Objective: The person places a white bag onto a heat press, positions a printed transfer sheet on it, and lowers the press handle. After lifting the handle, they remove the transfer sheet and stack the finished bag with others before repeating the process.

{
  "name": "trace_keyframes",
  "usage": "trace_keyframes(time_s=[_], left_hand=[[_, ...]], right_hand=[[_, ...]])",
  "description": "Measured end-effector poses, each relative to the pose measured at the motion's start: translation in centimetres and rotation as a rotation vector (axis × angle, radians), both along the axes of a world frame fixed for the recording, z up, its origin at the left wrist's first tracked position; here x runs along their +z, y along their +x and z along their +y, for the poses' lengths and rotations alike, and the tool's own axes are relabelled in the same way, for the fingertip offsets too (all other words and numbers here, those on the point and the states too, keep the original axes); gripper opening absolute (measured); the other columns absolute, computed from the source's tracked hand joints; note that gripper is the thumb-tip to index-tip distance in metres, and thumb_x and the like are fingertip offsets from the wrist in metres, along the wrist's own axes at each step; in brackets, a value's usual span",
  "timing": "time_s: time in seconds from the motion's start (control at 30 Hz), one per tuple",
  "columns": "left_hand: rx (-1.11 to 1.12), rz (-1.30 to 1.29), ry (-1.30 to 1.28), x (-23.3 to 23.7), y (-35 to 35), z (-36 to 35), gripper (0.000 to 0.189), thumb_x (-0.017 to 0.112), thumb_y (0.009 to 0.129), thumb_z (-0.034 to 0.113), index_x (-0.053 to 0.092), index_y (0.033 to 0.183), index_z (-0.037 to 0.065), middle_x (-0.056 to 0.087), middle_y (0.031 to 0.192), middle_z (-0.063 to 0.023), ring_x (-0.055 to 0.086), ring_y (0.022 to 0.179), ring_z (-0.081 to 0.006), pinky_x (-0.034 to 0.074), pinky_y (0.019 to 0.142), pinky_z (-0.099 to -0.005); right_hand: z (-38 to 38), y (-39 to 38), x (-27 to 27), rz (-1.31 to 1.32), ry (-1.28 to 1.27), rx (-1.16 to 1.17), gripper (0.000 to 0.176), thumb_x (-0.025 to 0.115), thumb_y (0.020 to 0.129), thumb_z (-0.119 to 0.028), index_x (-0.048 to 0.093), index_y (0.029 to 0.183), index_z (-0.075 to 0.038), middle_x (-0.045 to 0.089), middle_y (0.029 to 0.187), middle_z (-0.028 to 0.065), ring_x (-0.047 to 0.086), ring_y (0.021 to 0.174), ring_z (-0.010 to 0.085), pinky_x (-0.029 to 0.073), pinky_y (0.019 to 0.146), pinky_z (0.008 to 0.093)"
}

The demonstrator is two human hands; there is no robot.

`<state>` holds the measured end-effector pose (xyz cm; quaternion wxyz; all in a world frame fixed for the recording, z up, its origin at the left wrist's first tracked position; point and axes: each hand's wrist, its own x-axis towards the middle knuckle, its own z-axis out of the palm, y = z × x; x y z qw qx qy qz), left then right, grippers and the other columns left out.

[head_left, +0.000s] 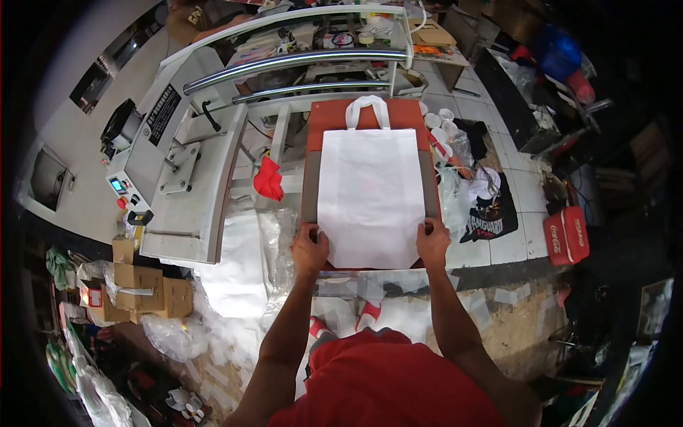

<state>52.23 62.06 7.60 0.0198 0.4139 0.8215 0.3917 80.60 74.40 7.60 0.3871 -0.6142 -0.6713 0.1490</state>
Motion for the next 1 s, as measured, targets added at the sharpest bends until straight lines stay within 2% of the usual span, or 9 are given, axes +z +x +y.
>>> trace_keyframes(time_s=[0.23,0.43,0.63,0.73,0.83,0.87,0.9,0.97,1.0], left_hand=[[-0.005,-0.15,0.008,-0.1,-0.3,-0.1,0.02,0.067,0.079,0.024,0.063,0.096,0.014,0.068,0.086,-0.0066,0.064,0.083,-0.032,0.046,0.078,-0.0495],[0.016,-0.073,-0.023,0.0,0.0,0.0,0.025,0.068,0.078,0.024,0.066,0.102,0.017,0.068,0.089,-0.0053,0.063,0.088,-0.0305,0.045,0.079,-0.0489],[0.023,0.055,0.068,0.0,0.1,0.2,0.02,0.069,0.078,0.017,0.068,0.097,0.011,0.065,0.083,-0.0077,0.064,0.078,-0.0295,0.051,0.074,-0.0425],[0.024,0.064,0.037,0.2,0.0,0.1,0.021,0.068,0.079,0.017,0.068,0.098,0.009,0.067,0.086,-0.0105,0.065,0.08,-0.0297,0.051,0.074,-0.0421],[0.001,-0.041,0.168,-0.2,-1.2,-0.5,0.025,0.063,0.085,0.019,0.065,0.107,0.007,0.068,0.09,-0.0118,0.064,0.079,-0.0308,0.05,0.073,-0.0424],[0.035,-0.135,0.219,0.0,-1.9,-1.4,0.025,0.06,0.087,0.017,0.063,0.109,0.004,0.067,0.089,-0.0131,0.064,0.076,-0.0294,0.051,0.07,-0.0397],[0.077,-0.23,0.264,0.4,-2.2,-3.3,0.025,0.058,0.09,0.015,0.061,0.11,0.001,0.066,0.088,-0.0144,0.063,0.072,-0.028,0.051,0.067,-0.037],[0.142,-0.284,0.288,0.8,-3.1,-7.5,0.025,0.055,0.091,0.011,0.058,0.113,0.0,0.062,0.087,-0.0122,0.06,0.071,-0.0219,0.049,0.065,-0.0346],[0.171,-0.274,0.231,-0.9,-3.8,-10.0,0.023,0.055,0.09,0.009,0.058,0.112,0.0,0.062,0.087,-0.013,0.06,0.072,-0.0233,0.049,0.065,-0.0353]], right_hand=[[-0.4,-0.7,-0.1,-0.01,-0.014,-0.085,0.02,0.069,0.08,-0.022,0.069,0.097,-0.011,0.067,0.086,0.0077,0.06,0.087,0.0312,0.046,0.079,0.0474],[-0.3,-1.0,-0.3,0.009,-0.007,-0.12,0.02,0.069,0.081,-0.021,0.07,0.098,-0.012,0.066,0.088,0.0065,0.059,0.089,0.0294,0.042,0.082,0.0487],[-0.3,-1.0,-0.3,0.026,0.031,-0.101,0.02,0.071,0.079,-0.02,0.07,0.098,-0.012,0.066,0.087,0.0066,0.059,0.085,0.0291,0.045,0.078,0.0463],[-0.3,-0.5,-0.2,-0.002,0.097,-0.075,0.02,0.071,0.08,-0.019,0.07,0.097,-0.009,0.066,0.084,0.008,0.06,0.078,0.029,0.048,0.073,0.0426],[0.1,1.5,-1.2,0.443,-0.026,-0.055,0.022,0.069,0.085,-0.019,0.069,0.094,0.001,0.068,0.087,0.0126,0.065,0.077,0.0276,0.051,0.073,0.035],[0.0,3.6,-1.2,0.283,0.092,-0.061,0.024,0.063,0.091,-0.021,0.068,0.097,0.002,0.069,0.091,0.0122,0.065,0.079,0.0256,0.05,0.074,0.0348],[1.3,7.9,-6.7,0.5,-0.026,-0.238,0.029,0.055,0.095,-0.023,0.066,0.1,0.003,0.068,0.091,0.0112,0.063,0.077,0.0252,0.049,0.073,0.0351],[-0.7,12.8,-10.1,0.616,-0.148,-0.484,0.033,0.051,0.096,-0.026,0.063,0.101,0.005,0.067,0.088,0.0133,0.062,0.07,0.0237,0.049,0.065,0.0365],[-2.8,12.0,-10.2,0.281,-0.254,-0.588,0.031,0.052,0.095,-0.025,0.062,0.1,0.005,0.066,0.082,0.0128,0.062,0.064,0.0218,0.05,0.059,0.0367]])
